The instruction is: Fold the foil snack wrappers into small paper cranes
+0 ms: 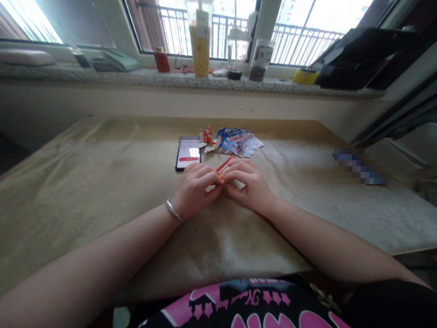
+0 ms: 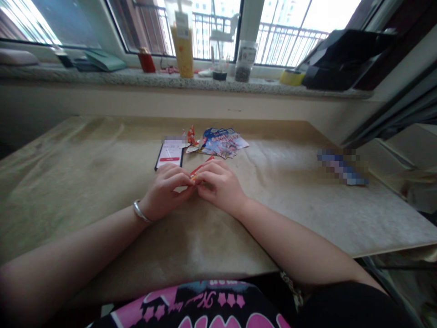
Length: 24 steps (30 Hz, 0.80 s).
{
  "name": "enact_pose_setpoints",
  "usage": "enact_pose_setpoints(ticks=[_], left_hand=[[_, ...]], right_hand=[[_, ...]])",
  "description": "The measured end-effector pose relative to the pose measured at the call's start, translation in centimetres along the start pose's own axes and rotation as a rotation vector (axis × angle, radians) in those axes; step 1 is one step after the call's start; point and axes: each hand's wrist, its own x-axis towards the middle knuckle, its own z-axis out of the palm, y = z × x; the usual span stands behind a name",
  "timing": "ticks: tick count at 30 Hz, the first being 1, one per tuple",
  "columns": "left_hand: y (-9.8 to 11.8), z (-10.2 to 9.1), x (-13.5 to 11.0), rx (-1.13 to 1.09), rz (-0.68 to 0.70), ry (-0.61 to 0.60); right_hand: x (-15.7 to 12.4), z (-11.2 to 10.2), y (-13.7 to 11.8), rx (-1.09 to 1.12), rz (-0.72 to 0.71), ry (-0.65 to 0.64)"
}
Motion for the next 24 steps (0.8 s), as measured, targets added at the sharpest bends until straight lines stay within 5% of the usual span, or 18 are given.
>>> enact_pose_setpoints(ticks=[24], left_hand=[[0.16,-0.04,0.16,-0.071,-0.066,0.043]], right_hand=[[0.01,-0.55,0.75,-0.077,0.026,-0.002]])
